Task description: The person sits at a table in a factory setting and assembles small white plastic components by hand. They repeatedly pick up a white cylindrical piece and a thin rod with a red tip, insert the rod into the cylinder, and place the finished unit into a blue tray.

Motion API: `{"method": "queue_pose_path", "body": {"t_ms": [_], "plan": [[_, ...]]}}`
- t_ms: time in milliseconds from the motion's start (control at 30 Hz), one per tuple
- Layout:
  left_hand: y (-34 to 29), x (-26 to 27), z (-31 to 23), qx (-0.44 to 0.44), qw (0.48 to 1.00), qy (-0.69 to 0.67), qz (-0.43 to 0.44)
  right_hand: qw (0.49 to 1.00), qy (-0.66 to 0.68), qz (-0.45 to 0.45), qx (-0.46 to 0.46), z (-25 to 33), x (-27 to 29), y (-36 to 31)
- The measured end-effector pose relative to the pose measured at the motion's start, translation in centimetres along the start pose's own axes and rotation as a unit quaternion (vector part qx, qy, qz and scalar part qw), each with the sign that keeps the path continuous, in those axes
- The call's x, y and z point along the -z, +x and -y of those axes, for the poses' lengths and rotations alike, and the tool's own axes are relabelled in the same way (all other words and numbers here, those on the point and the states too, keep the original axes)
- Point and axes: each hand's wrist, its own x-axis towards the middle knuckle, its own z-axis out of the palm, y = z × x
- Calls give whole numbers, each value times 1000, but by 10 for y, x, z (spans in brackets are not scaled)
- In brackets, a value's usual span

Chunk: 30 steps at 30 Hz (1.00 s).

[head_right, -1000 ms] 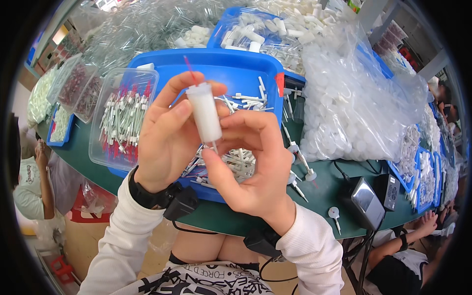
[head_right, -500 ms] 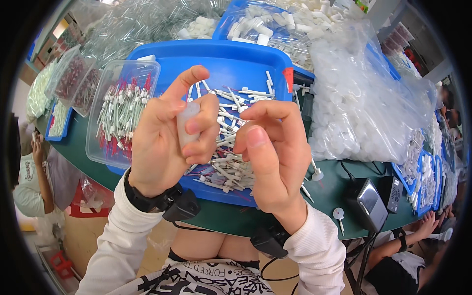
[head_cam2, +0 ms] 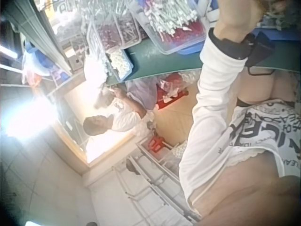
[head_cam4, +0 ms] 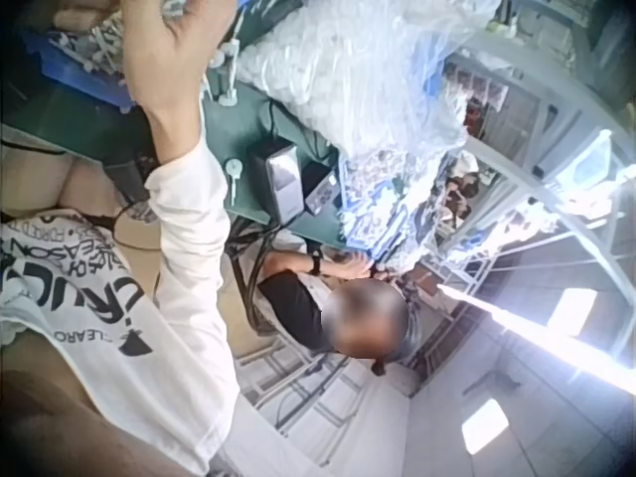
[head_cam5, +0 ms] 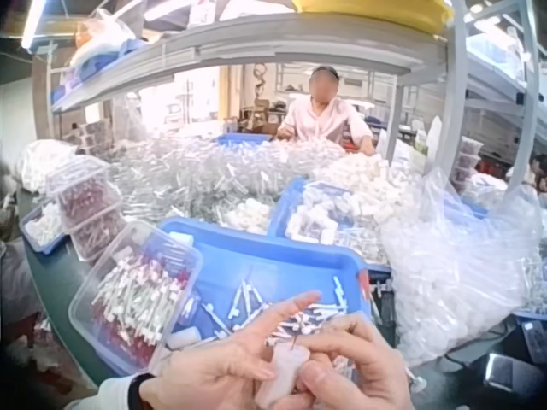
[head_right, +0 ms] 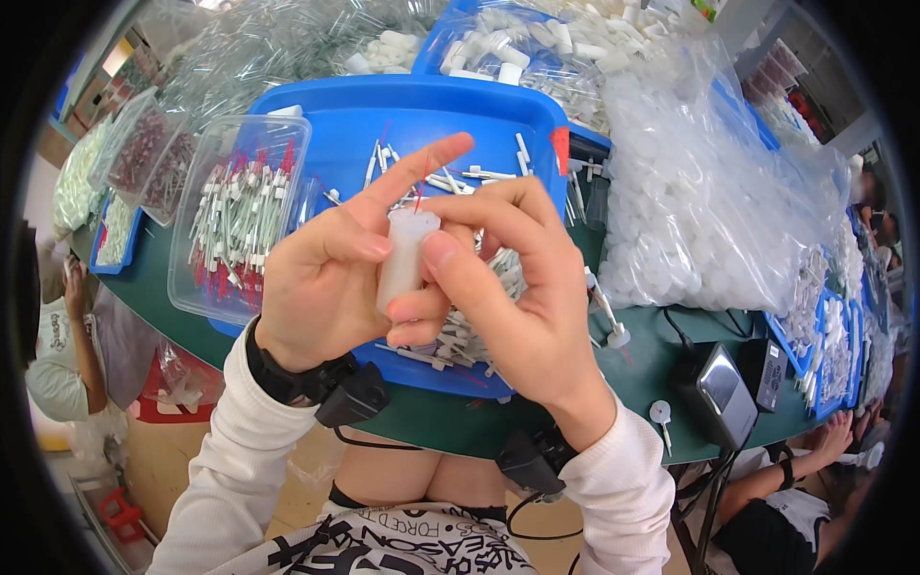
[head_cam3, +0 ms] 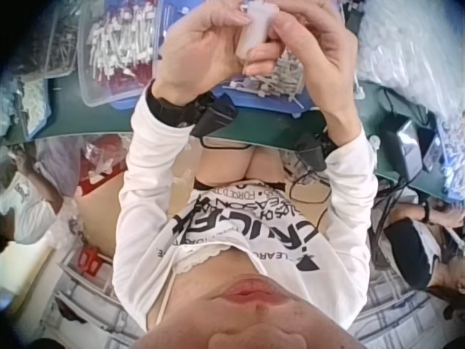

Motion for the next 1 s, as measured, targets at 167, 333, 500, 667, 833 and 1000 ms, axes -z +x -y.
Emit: {"method": "queue_pose_path", "body": {"t_ms": [167, 333, 500, 667, 833, 1000], "plan": [[6, 1, 2, -20, 980, 191, -44, 984, 156, -81, -6, 2, 1, 5], [6, 2, 3, -16, 986, 164, -18, 968, 229, -57, -84, 12, -4, 3], [6, 4, 8, -20, 988, 150, 1, 920, 348, 115, -141, 2, 11, 4], [5, -5, 8, -9, 958, 271, -97, 918, 342, -102, -171, 13, -8, 10], [5, -3, 0, -52, 936, 307, -162, 821, 544, 9, -171, 1, 18, 8], [9, -4, 2, -76, 914, 338, -210, 808, 564, 79, -154, -7, 23, 5]]}}
